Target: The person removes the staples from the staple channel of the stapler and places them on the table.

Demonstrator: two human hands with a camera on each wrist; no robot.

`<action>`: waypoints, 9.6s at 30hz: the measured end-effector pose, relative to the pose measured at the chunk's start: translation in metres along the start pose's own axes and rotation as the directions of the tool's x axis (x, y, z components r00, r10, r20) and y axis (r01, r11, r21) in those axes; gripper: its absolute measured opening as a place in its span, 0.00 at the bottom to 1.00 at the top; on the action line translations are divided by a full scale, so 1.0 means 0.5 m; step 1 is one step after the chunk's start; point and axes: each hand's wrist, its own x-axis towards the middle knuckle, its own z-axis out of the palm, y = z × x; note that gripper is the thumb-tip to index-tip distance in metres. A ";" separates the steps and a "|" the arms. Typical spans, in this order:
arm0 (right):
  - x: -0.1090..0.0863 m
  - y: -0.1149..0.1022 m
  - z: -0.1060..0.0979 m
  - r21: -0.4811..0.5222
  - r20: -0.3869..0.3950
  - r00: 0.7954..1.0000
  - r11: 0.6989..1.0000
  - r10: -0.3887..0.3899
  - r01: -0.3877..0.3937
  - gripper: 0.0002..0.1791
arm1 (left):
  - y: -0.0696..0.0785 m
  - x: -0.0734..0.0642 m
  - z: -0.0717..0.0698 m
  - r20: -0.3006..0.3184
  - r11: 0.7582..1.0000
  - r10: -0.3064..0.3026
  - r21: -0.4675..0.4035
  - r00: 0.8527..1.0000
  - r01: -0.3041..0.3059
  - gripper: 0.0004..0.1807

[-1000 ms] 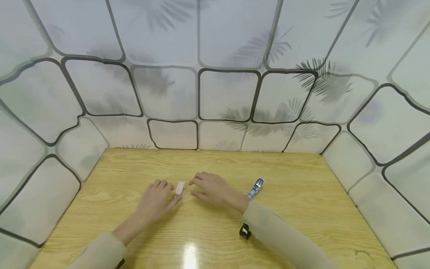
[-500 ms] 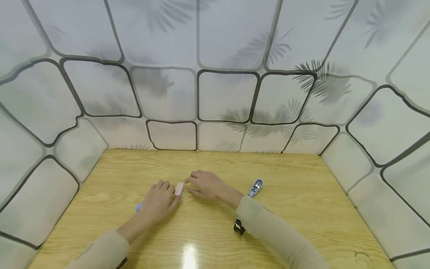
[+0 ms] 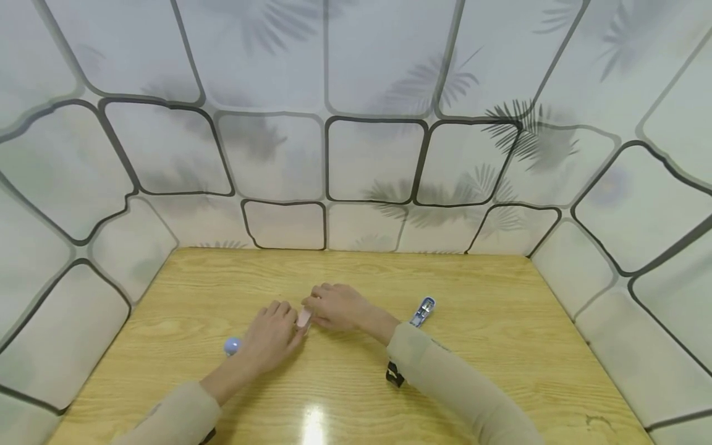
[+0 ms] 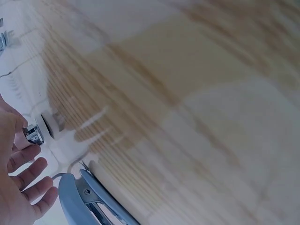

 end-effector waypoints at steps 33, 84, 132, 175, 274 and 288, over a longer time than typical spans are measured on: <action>-0.115 0.021 0.009 -0.039 -0.086 0.996 0.999 -0.023 0.019 0.13 | 0.057 0.026 0.020 0.035 0.998 0.048 -0.052 0.998 -0.046 0.18; -0.185 0.081 0.053 0.187 -0.256 0.966 0.982 0.047 0.002 0.16 | 0.135 0.097 0.055 0.075 0.988 0.015 -0.153 0.997 -0.003 0.18; -0.200 0.128 0.027 0.127 -0.197 0.972 0.986 0.129 -0.106 0.23 | 0.142 0.103 0.051 0.124 0.987 -0.038 -0.150 0.992 0.057 0.16; -0.232 0.173 0.046 0.105 -0.124 0.963 0.969 0.238 -0.225 0.28 | 0.143 0.107 0.057 0.128 0.984 -0.046 -0.168 0.991 0.067 0.17; -0.261 -0.005 0.028 0.897 0.356 0.731 0.008 0.583 -0.443 0.08 | 0.144 0.105 0.059 0.122 0.984 -0.036 -0.169 0.992 0.057 0.16; -0.272 -0.021 0.034 0.878 0.405 0.709 -0.029 0.578 -0.478 0.08 | 0.147 0.103 0.056 0.123 0.978 -0.040 -0.196 0.992 0.064 0.15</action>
